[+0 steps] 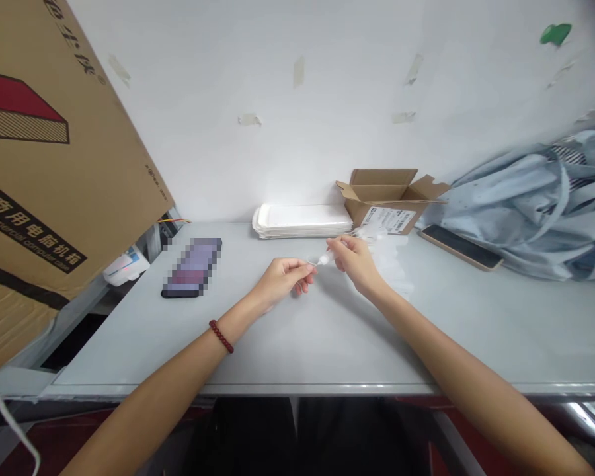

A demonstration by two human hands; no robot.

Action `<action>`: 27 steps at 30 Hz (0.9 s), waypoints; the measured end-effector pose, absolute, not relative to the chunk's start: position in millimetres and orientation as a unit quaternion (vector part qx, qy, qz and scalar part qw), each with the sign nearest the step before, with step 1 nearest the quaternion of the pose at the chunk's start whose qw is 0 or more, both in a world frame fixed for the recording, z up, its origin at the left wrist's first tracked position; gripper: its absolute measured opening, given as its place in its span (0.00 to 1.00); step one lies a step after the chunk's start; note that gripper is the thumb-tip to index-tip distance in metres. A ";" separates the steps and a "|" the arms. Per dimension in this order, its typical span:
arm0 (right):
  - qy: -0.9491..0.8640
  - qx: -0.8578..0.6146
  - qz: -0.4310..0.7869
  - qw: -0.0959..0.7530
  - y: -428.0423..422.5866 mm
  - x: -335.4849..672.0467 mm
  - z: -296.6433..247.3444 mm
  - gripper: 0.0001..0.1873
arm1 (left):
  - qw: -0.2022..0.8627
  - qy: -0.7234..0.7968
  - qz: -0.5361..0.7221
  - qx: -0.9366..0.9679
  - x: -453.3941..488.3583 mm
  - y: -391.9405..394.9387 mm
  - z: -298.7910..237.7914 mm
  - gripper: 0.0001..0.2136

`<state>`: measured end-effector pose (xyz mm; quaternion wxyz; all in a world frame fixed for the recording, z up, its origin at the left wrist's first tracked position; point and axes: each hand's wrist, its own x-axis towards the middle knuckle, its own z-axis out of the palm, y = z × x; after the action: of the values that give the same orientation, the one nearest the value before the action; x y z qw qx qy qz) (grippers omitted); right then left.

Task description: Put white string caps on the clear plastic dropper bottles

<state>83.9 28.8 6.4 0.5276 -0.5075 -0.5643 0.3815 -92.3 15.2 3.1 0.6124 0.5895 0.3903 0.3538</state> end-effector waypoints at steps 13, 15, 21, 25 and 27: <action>-0.603 -0.521 0.331 0.505 29.2 79.9 -2.3 0.17 | 0.599 0.392 0.361 0.598 -94.2 15.9 -0.2 0.10; -0.604 -0.523 0.330 0.503 28.3 79.1 -2.2 0.17 | 0.597 0.391 0.361 0.600 -94.6 16.4 -1.2 0.10; -0.579 -0.526 0.360 0.508 27.4 76.4 -6.7 0.16 | 0.600 0.394 0.358 0.597 -96.2 17.2 -1.2 0.10; -0.566 -0.520 0.389 0.508 27.4 74.2 -8.0 0.16 | 0.604 0.404 0.358 0.587 -95.9 16.9 0.5 0.09; -0.564 -0.516 0.399 0.506 27.0 73.3 -6.7 0.16 | 0.610 0.405 0.355 0.581 -95.3 17.1 1.4 0.08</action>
<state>73.3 27.0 -6.7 0.5062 -0.5163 -0.5641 0.3988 -95.3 17.1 1.4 0.6104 0.5807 0.4054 0.3546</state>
